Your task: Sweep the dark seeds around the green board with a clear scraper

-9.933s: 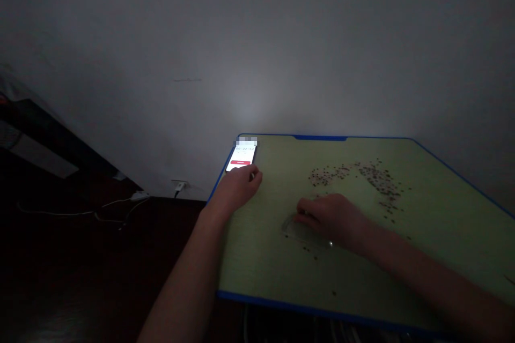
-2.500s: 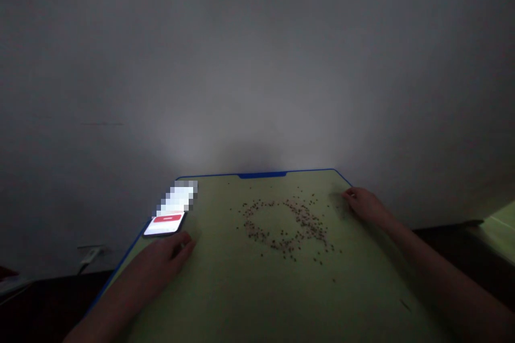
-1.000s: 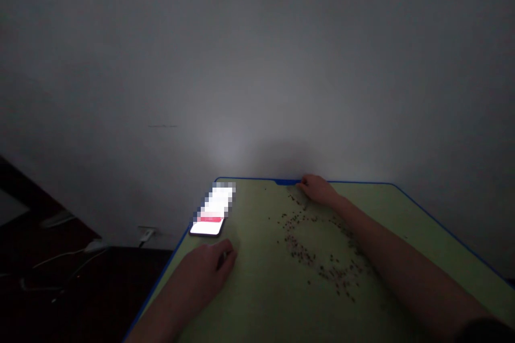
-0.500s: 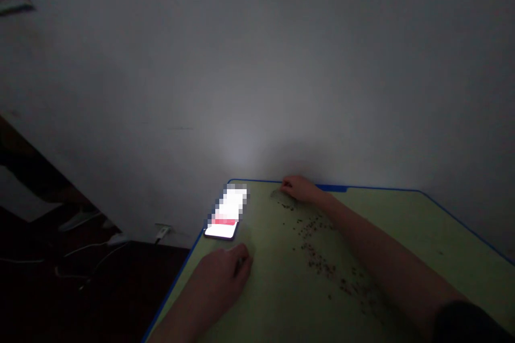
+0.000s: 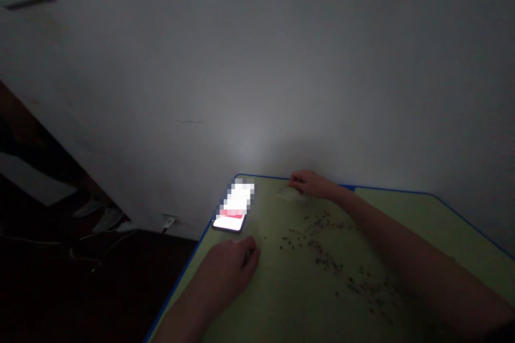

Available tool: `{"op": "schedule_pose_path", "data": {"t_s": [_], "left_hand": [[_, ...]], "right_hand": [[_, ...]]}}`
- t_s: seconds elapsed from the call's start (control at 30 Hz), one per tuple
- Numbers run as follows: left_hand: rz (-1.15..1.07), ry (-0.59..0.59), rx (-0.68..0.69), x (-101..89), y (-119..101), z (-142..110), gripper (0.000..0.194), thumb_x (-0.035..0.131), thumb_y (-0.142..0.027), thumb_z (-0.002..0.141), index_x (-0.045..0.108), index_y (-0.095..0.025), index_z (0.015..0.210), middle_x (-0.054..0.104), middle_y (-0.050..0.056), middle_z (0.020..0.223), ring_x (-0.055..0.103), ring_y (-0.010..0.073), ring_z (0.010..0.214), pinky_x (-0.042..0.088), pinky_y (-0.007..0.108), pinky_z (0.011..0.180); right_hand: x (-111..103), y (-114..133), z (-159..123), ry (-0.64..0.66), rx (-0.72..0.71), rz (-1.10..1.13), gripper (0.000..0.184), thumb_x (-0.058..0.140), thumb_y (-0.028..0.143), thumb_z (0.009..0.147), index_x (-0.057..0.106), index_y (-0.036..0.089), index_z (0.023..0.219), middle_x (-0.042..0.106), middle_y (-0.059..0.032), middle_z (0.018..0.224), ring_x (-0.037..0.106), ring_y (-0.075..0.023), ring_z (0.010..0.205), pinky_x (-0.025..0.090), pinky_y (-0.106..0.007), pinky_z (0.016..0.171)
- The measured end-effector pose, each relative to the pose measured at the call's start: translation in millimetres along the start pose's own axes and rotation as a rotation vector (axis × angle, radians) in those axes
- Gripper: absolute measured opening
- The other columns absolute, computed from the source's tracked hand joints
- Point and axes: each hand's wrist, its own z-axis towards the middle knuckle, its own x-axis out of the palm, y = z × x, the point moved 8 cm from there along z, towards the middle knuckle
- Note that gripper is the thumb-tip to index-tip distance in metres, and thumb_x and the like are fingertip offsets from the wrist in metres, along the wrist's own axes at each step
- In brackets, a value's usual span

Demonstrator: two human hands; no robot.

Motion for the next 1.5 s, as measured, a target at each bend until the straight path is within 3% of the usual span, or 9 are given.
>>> {"op": "schedule_pose_path", "data": {"t_s": [0.17, 0.3, 0.43, 0.6, 0.77, 0.97, 1.13, 1.3, 1.5], "left_hand": [[0.019, -0.015, -0.023, -2.2, 1, -1, 0.032, 0.031, -0.035, 0.088, 0.058, -0.020, 0.081, 0.064, 0.005, 0.076, 0.058, 0.0171, 0.069, 0.034, 0.026, 0.058], [0.019, -0.039, -0.023, -6.1, 1, -2, 0.033, 0.031, -0.035, 0.089, 0.058, -0.020, 0.080, 0.063, 0.005, 0.075, 0.058, 0.0167, 0.068, 0.033, 0.026, 0.058], [0.024, -0.059, -0.010, -6.6, 2, -1, 0.032, 0.031, -0.036, 0.089, 0.059, -0.021, 0.080, 0.063, 0.005, 0.073, 0.058, 0.0165, 0.068, 0.032, 0.026, 0.058], [0.031, -0.095, -0.005, -5.5, 5, 1, 0.032, 0.032, -0.037, 0.089, 0.058, -0.021, 0.079, 0.063, 0.004, 0.071, 0.057, 0.0161, 0.066, 0.029, 0.026, 0.056], [0.022, -0.127, 0.018, -8.2, 5, 3, 0.033, 0.032, -0.036, 0.089, 0.058, -0.020, 0.077, 0.062, 0.003, 0.069, 0.056, 0.0149, 0.064, 0.029, 0.025, 0.055], [-0.042, -0.201, -0.001, -19.2, 10, 3, 0.033, 0.032, -0.037, 0.090, 0.059, -0.020, 0.081, 0.063, 0.003, 0.071, 0.055, 0.0141, 0.064, 0.030, 0.024, 0.055], [-0.074, -0.258, -0.006, -27.6, 10, 3, 0.033, 0.034, -0.038, 0.089, 0.060, -0.018, 0.081, 0.064, 0.005, 0.073, 0.056, 0.0147, 0.065, 0.032, 0.023, 0.056], [-0.102, -0.312, -0.046, -32.9, 17, 2, 0.035, 0.033, -0.038, 0.089, 0.061, -0.018, 0.087, 0.064, 0.004, 0.071, 0.055, 0.0137, 0.060, 0.031, 0.023, 0.054], [-0.089, -0.349, -0.017, -31.6, 20, 3, 0.034, 0.034, -0.037, 0.089, 0.061, -0.017, 0.085, 0.063, 0.003, 0.067, 0.053, 0.0129, 0.058, 0.031, 0.023, 0.053]], "right_hand": [[-11, -40, 11, -0.063, 0.123, -0.135, 0.019, 0.049, 0.026, 0.088, 0.062, 0.012, 0.084, 0.064, -0.0066, 0.081, 0.058, -0.0161, 0.074, 0.043, -0.029, 0.068], [2, -42, 21, -0.048, 0.154, -0.182, 0.023, 0.051, 0.032, 0.089, 0.058, 0.016, 0.103, 0.060, -0.0055, 0.103, 0.059, -0.0165, 0.086, 0.049, -0.037, 0.076], [13, -25, 35, -0.023, 0.119, -0.170, 0.025, 0.050, 0.032, 0.089, 0.057, 0.017, 0.107, 0.059, -0.0064, 0.108, 0.058, -0.0173, 0.089, 0.049, -0.038, 0.077], [27, 11, 38, 0.025, 0.000, -0.101, 0.021, 0.052, 0.033, 0.087, 0.063, 0.016, 0.089, 0.066, -0.0049, 0.088, 0.059, -0.0163, 0.080, 0.044, -0.029, 0.071], [37, 50, 12, 0.080, -0.124, -0.019, 0.018, 0.054, 0.032, 0.084, 0.065, 0.017, 0.082, 0.067, -0.0036, 0.078, 0.057, -0.0136, 0.068, 0.037, -0.023, 0.059], [44, 88, -39, 0.141, -0.212, 0.038, 0.018, 0.054, 0.033, 0.083, 0.064, 0.018, 0.082, 0.067, -0.0026, 0.075, 0.055, -0.0124, 0.064, 0.033, -0.022, 0.054], [42, 101, -67, 0.176, -0.232, 0.053, 0.016, 0.054, 0.032, 0.082, 0.063, 0.019, 0.081, 0.066, -0.0017, 0.072, 0.054, -0.0118, 0.060, 0.032, -0.021, 0.053], [31, 101, -53, 0.099, -0.189, 0.020, 0.016, 0.053, 0.030, 0.083, 0.063, 0.017, 0.084, 0.066, -0.0049, 0.076, 0.055, -0.0140, 0.064, 0.034, -0.024, 0.056], [45, 129, -51, 0.124, -0.224, -0.014, 0.017, 0.055, 0.030, 0.081, 0.067, 0.020, 0.086, 0.069, -0.0056, 0.079, 0.056, -0.0157, 0.065, 0.034, -0.026, 0.057]]}}
